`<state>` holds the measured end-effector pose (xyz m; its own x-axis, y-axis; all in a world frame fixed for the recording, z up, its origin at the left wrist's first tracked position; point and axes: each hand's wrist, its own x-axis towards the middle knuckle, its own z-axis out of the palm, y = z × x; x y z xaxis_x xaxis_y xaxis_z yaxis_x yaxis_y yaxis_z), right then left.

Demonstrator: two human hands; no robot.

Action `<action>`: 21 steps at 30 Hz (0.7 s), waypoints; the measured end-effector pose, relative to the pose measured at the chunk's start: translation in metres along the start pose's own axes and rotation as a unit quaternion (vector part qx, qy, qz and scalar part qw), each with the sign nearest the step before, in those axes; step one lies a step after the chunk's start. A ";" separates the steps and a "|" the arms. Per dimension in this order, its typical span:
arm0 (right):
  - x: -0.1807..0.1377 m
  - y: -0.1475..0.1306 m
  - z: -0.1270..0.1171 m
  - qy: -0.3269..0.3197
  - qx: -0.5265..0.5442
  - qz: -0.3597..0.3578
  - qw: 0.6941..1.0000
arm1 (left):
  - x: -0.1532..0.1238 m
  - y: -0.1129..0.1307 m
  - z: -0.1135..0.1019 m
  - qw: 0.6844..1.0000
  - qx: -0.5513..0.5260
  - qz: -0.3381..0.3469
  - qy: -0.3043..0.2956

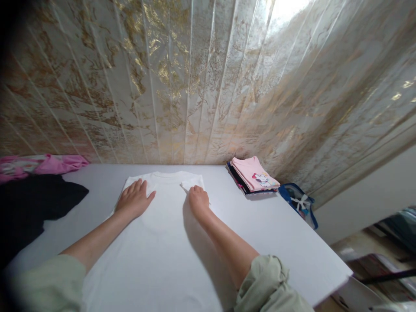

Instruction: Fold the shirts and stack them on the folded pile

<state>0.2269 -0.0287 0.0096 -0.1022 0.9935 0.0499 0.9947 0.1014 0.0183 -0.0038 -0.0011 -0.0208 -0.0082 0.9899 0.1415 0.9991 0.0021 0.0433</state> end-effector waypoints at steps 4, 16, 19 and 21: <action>-0.001 0.006 -0.006 0.007 -0.023 0.013 1.000 | 0.000 0.001 -0.001 1.000 0.001 -0.002 -0.008; -0.008 0.032 0.002 0.089 0.130 0.076 0.985 | 0.005 -0.002 0.000 0.999 -0.037 -0.021 -0.024; -0.005 0.039 0.004 0.121 0.212 0.127 0.962 | 0.004 0.021 -0.008 0.996 -0.086 0.001 0.008; -0.003 0.040 0.007 0.143 0.257 0.145 0.945 | 0.005 0.048 -0.012 0.984 -0.146 0.097 0.018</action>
<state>0.2675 -0.0276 0.0036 0.2497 0.9362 0.2473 0.8490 -0.0888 -0.5209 0.0436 0.0017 -0.0058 0.1742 0.9621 0.2098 0.9272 -0.2320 0.2941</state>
